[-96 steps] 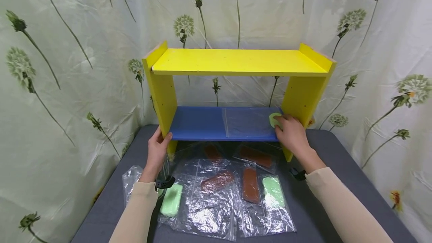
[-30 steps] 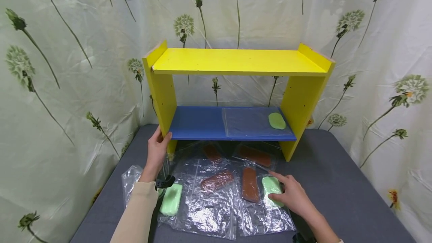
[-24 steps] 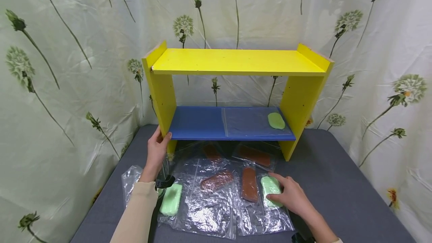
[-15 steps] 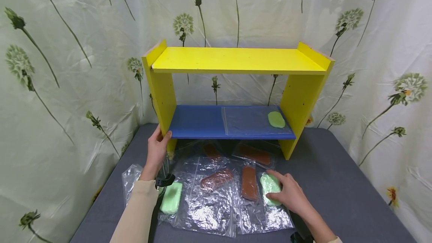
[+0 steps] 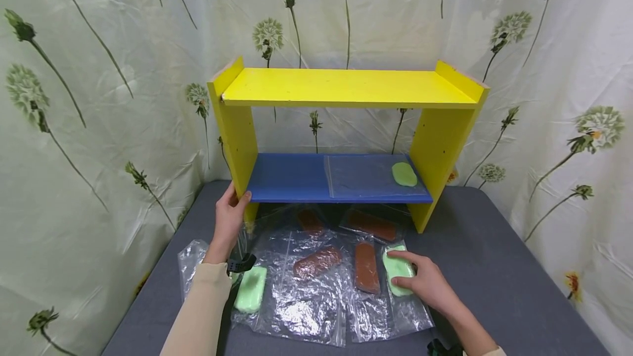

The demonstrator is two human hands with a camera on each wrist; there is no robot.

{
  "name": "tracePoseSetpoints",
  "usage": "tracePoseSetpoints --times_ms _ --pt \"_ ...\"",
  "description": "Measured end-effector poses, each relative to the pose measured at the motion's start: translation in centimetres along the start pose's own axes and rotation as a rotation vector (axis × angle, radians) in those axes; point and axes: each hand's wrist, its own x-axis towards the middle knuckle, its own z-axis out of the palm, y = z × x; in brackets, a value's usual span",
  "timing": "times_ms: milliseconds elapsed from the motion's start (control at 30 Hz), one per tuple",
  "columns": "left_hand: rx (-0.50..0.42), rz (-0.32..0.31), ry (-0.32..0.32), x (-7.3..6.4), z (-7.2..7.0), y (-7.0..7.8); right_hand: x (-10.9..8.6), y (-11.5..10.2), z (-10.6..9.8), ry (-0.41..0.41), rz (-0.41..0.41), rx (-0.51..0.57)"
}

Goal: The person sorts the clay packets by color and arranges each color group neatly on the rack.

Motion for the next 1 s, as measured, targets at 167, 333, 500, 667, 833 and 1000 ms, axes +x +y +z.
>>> tracePoseSetpoints --times_ms 167,333,500,667,833,1000 --pt "-0.001 -0.011 -0.001 0.0 0.0 -0.1 0.0 -0.2 -0.3 0.012 -0.029 -0.018" --pt "-0.007 -0.007 -0.003 0.0 0.0 0.0 -0.1 -0.8 -0.9 0.035 -0.086 0.003" --pt "-0.012 -0.029 -0.023 -0.6 0.1 2.2 0.0 -1.6 -1.6 0.020 -0.147 0.084" --pt "-0.003 -0.046 -0.028 -0.9 0.2 3.4 -0.1 -3.0 -2.2 -0.020 -0.168 0.182" --pt "-0.005 -0.061 -0.019 -0.8 0.2 3.4 0.2 -5.0 -2.8 -0.024 -0.195 0.214" --pt "-0.010 -0.069 -0.018 -0.8 0.1 3.3 0.8 -6.9 -3.1 -0.032 -0.265 0.225"
